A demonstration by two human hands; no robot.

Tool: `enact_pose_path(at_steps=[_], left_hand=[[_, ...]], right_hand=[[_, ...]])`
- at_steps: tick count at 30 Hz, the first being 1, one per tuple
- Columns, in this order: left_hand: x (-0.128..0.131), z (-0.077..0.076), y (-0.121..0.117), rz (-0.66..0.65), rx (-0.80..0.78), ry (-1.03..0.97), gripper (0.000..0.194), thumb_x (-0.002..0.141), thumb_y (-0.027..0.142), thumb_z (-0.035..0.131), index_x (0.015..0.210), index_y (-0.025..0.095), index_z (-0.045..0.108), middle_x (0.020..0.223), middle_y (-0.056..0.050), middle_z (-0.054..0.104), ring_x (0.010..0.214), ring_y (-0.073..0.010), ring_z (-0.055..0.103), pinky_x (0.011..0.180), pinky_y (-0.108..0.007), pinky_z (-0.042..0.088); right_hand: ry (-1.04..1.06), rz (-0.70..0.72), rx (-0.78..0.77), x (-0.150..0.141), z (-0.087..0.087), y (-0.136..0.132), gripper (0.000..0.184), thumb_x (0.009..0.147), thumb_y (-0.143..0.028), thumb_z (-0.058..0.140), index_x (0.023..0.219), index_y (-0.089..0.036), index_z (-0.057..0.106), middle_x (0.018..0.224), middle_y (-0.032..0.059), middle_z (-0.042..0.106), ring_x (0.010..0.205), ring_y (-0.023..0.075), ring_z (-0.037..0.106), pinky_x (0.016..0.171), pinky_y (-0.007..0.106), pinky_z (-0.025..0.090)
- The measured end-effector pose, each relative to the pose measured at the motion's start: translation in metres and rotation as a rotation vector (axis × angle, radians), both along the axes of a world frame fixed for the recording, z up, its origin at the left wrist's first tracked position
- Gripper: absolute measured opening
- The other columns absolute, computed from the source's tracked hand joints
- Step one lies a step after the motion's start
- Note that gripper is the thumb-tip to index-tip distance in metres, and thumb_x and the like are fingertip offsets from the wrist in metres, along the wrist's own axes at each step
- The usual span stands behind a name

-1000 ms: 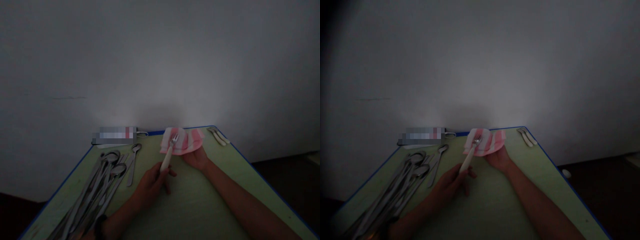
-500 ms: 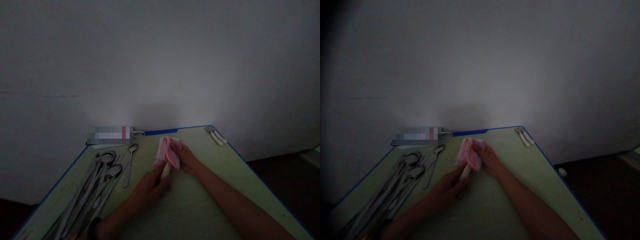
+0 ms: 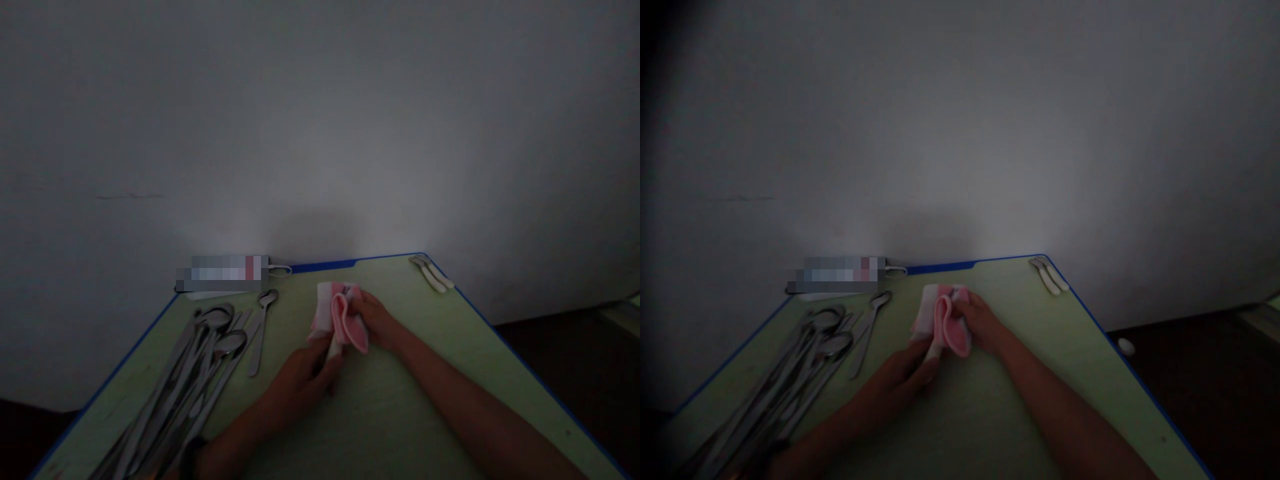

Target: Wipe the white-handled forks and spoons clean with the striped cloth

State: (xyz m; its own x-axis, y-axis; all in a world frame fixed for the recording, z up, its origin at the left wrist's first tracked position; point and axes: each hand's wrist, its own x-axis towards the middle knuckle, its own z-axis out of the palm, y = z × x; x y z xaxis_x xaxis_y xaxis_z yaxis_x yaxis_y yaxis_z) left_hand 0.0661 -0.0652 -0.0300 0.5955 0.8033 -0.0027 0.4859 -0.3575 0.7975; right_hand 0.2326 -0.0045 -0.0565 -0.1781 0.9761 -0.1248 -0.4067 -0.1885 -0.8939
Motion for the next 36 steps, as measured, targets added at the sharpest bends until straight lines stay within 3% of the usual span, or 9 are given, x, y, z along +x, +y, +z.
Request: enact_pose_path(at_steps=[5, 10, 19, 21, 25, 29, 36], left_hand=[[0.0, -0.001, 0.0, 0.011, 0.006, 0.012, 0.031, 0.09, 0.036, 0.034, 0.075, 0.017, 0.053, 0.065, 0.001, 0.055, 0.06, -0.013, 0.051, 0.056, -0.022, 0.038], [0.0, 0.002, 0.0, -0.004, 0.005, 0.016, 0.027, 0.089, 0.034, 0.035, 0.086, 0.017, 0.055, 0.068, 0.001, 0.057, 0.061, -0.0133, 0.052, 0.056, -0.022, 0.038], [-0.001, -0.003, 0.001, 0.038, -0.02, -0.039, 0.031, 0.09, 0.038, 0.035, 0.082, 0.017, 0.056, 0.068, 0.001, 0.056, 0.063, -0.0132, 0.052, 0.059, -0.022, 0.039], [-0.001, -0.004, 0.001, 0.042, -0.018, -0.05, 0.03, 0.09, 0.039, 0.035, 0.084, 0.017, 0.056, 0.069, 0.0, 0.057, 0.062, -0.013, 0.052, 0.058, -0.022, 0.039], [-0.001, -0.002, 0.001, 0.006, -0.022, -0.013, 0.031, 0.09, 0.039, 0.034, 0.084, 0.017, 0.055, 0.066, 0.001, 0.058, 0.06, -0.0133, 0.053, 0.058, -0.023, 0.039], [-0.002, -0.004, 0.0, 0.003, 0.01, 0.021, 0.035, 0.091, 0.039, 0.031, 0.073, 0.017, 0.053, 0.067, 0.0, 0.056, 0.063, -0.0136, 0.053, 0.06, -0.023, 0.04], [-0.002, -0.003, -0.001, 0.001, 0.013, 0.058, 0.03, 0.091, 0.037, 0.032, 0.088, 0.017, 0.054, 0.071, -0.001, 0.059, 0.066, -0.0148, 0.055, 0.063, -0.024, 0.041]], right_hand=[[0.019, 0.018, 0.032, -0.001, -0.002, 0.002, 0.018, 0.062, -0.028, 0.065, 0.076, -0.017, 0.06, 0.063, -0.002, 0.059, 0.057, 0.0111, 0.052, 0.058, 0.025, 0.042], [0.052, 0.022, 0.098, -0.005, -0.004, 0.002, 0.033, 0.063, -0.038, 0.069, 0.087, -0.016, 0.062, 0.074, 0.001, 0.064, 0.067, 0.0132, 0.057, 0.067, 0.027, 0.044], [0.257, 0.027, -0.051, -0.003, -0.002, 0.005, 0.033, 0.071, -0.048, 0.06, 0.081, -0.016, 0.062, 0.07, 0.0008, 0.064, 0.066, 0.0137, 0.058, 0.066, 0.027, 0.044], [0.223, 0.021, -0.052, -0.004, -0.004, 0.006, 0.036, 0.072, -0.051, 0.058, 0.08, -0.016, 0.061, 0.069, 0.0008, 0.063, 0.063, 0.0132, 0.057, 0.064, 0.026, 0.044], [0.085, 0.022, 0.026, -0.004, -0.007, 0.005, 0.033, 0.069, -0.046, 0.063, 0.085, -0.016, 0.062, 0.07, 0.0008, 0.065, 0.061, 0.013, 0.057, 0.061, 0.026, 0.043], [0.072, 0.102, 0.027, 0.0, -0.003, 0.003, 0.03, 0.064, -0.034, 0.07, 0.086, -0.016, 0.062, 0.072, 0.0006, 0.066, 0.062, 0.013, 0.059, 0.063, 0.026, 0.045], [0.11, 0.216, 0.007, 0.006, 0.0, 0.001, 0.032, 0.062, -0.025, 0.072, 0.09, -0.017, 0.06, 0.073, 0.0003, 0.066, 0.062, 0.0124, 0.06, 0.067, 0.028, 0.047]])
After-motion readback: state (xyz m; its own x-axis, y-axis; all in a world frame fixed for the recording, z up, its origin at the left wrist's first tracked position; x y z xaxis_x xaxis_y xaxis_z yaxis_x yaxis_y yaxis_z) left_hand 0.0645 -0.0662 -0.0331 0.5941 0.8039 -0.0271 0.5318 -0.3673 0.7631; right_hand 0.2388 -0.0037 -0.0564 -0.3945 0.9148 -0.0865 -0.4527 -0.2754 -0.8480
